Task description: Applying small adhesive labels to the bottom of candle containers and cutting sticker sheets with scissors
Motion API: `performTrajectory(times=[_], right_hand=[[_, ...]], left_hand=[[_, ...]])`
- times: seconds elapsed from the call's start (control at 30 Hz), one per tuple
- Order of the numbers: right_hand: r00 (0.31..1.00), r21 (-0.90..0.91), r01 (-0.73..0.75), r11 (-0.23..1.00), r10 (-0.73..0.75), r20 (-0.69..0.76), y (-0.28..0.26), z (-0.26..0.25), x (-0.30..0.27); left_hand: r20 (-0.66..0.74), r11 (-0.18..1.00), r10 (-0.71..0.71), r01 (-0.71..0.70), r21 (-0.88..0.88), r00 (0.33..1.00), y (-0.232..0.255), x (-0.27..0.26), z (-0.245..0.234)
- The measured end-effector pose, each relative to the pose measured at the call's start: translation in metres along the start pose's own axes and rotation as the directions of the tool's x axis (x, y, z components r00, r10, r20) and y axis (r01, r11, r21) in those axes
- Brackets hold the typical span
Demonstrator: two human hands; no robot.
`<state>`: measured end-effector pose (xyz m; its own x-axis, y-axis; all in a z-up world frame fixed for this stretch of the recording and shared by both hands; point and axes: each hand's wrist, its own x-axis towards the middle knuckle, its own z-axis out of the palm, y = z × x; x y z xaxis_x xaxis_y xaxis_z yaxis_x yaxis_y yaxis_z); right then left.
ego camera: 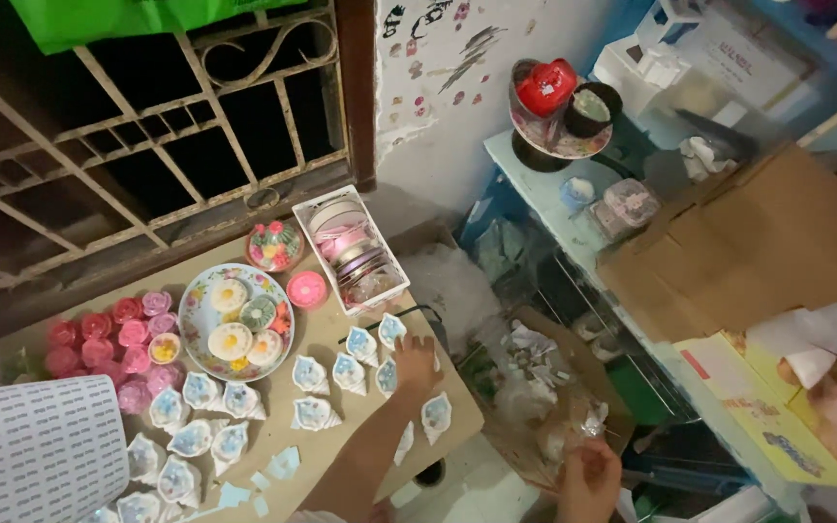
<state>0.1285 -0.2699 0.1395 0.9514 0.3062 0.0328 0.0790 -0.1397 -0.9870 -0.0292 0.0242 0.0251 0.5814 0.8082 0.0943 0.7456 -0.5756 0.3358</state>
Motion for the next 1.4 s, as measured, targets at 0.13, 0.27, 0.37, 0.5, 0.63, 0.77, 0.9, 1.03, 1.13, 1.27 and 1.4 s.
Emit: performTrajectory(times=[0.13,0.27,0.37,0.5,0.63,0.77,0.9,1.03,1.13,1.27,1.4], right_hand=[[0.998,-0.04,0.001,0.999,0.002,0.066,-0.029,0.015,-0.016],[0.982,-0.228,-0.096,0.969,0.129,0.136,-0.093,0.048,-0.04],[0.942,-0.183,-0.098,0.978,0.15,0.301,-0.101,0.082,-0.055],[0.826,-0.106,0.135,0.985,-0.053,0.561,-0.072,0.142,-0.088],[0.597,-0.388,0.16,0.908,0.224,0.77,-0.062,0.223,-0.172],[0.168,-0.071,0.473,0.878,-0.011,0.986,0.04,0.296,-0.26],[0.115,-0.303,0.624,0.721,0.298,0.947,0.082,0.33,-0.313],[0.132,-0.365,0.701,0.613,0.391,0.911,0.045,0.322,-0.347],[0.1,-0.292,0.726,0.622,0.324,0.941,0.039,0.328,-0.365],[0.097,-0.26,0.802,0.538,0.312,0.945,0.07,0.345,-0.371],[0.204,-0.406,0.782,0.473,0.421,0.884,0.071,0.34,-0.374]], left_hand=[[0.149,0.973,-0.114,0.079,0.219,0.982,0.0,-0.003,-0.002],[0.212,0.992,-0.117,0.105,0.067,0.97,0.006,-0.006,-0.03],[-0.106,0.941,0.045,-0.078,-0.328,0.993,-0.012,-0.005,-0.041],[-0.1,0.829,-0.022,-0.038,-0.558,0.995,-0.023,-0.022,-0.22],[-0.237,0.746,-0.099,-0.086,-0.66,0.966,-0.077,-0.109,-0.399],[-0.437,0.638,-0.431,-0.076,-0.766,0.79,-0.153,-0.219,-0.446],[-0.357,0.536,-0.691,0.114,-0.836,0.629,-0.196,-0.315,-0.46],[-0.28,0.433,-0.773,0.15,-0.889,0.569,-0.203,-0.37,-0.468],[-0.225,0.352,-0.809,0.141,-0.925,0.542,-0.21,-0.389,-0.459],[-0.163,0.276,-0.831,0.141,-0.951,0.531,-0.215,-0.397,-0.455],[-0.126,0.241,-0.825,0.142,-0.96,0.551,-0.217,-0.395,-0.454]])
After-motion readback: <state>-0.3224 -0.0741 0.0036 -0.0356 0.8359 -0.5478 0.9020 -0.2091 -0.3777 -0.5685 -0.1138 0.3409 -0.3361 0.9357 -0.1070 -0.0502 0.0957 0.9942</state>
